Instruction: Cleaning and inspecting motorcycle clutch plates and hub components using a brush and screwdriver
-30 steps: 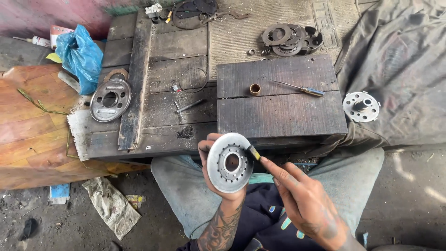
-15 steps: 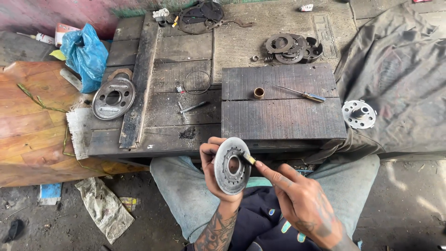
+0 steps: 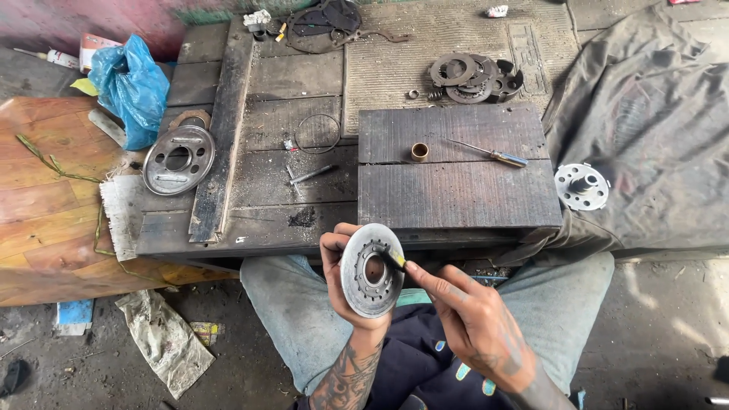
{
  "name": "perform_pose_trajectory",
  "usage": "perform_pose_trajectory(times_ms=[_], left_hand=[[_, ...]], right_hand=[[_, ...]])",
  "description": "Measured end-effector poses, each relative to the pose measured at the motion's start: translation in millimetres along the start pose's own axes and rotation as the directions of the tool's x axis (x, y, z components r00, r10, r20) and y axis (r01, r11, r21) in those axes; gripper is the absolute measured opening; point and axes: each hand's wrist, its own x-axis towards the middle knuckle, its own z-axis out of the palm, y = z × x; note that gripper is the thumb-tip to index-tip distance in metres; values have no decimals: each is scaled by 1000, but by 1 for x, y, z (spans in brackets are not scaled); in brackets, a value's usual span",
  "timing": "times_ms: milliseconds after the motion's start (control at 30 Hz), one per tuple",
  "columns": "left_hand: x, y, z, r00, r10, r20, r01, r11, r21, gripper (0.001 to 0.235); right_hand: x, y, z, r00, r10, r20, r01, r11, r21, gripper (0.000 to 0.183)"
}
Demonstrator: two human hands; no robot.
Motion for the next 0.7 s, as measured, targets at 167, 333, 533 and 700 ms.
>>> perform_pose_trajectory(times_ms=[167,333,533,700], left_hand=[[-4,-5,3,999,-36,14,35,999,40,31],[2,-3,-2,1000,-17,6,16,996,88,31],[5,0,-5,1000,11,18,-13,995,97,33],[7,-2,0,991,-109,79,109,994,7,31]], right_hand=[[9,-3,0,998,-26,-64,26,1000,-3,46],[9,4,1,997,74,11,-75,996,40,49],[11,0,1,999,-39,-23,39,999,-21,47],[22,10,2,994,-81,-67,81,997,-5,51]])
